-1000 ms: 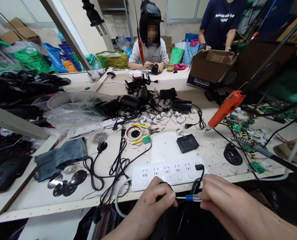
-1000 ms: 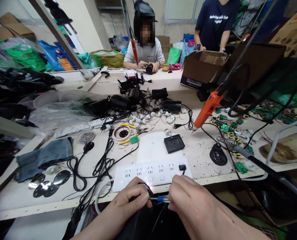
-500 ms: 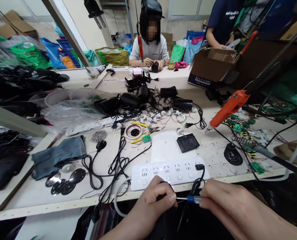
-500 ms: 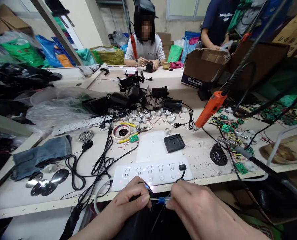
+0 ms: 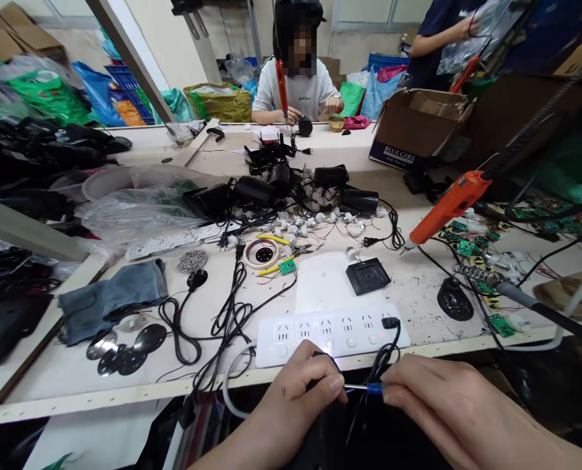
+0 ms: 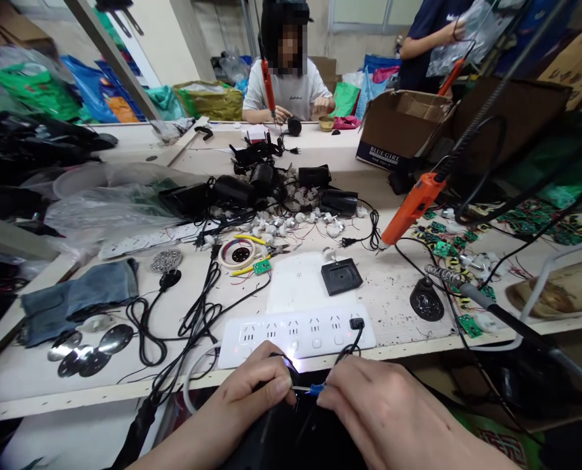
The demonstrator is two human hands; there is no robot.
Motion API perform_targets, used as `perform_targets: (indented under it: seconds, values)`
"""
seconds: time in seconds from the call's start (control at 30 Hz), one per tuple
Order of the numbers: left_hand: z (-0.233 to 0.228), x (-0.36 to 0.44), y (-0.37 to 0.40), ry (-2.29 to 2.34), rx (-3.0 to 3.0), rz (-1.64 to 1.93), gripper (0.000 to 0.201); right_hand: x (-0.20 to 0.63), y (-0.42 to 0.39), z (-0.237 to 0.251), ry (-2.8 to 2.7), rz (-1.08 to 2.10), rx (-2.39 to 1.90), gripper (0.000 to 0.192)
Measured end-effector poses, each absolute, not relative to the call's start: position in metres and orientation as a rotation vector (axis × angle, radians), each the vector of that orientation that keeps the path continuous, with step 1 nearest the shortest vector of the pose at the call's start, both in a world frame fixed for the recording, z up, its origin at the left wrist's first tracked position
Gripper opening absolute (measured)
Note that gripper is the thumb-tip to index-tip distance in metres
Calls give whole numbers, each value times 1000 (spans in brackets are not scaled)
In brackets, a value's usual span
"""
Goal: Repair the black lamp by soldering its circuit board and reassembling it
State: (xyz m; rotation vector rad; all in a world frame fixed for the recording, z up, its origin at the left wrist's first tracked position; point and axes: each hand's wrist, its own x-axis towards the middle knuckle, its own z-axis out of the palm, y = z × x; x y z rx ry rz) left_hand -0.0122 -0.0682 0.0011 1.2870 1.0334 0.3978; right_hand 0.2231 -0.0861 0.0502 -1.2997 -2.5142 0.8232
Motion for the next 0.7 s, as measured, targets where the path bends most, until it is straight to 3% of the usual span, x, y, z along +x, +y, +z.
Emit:
perform_targets:
  seconds: [0.33,0.7]
  values:
    - [5,-14,-70,992,1262,373,36,214,-82,57,-2435,719,-1050,26]
    - [-3,-12,-69,980,1251,420,44,208,-83,49,-2588,681,-1290,13]
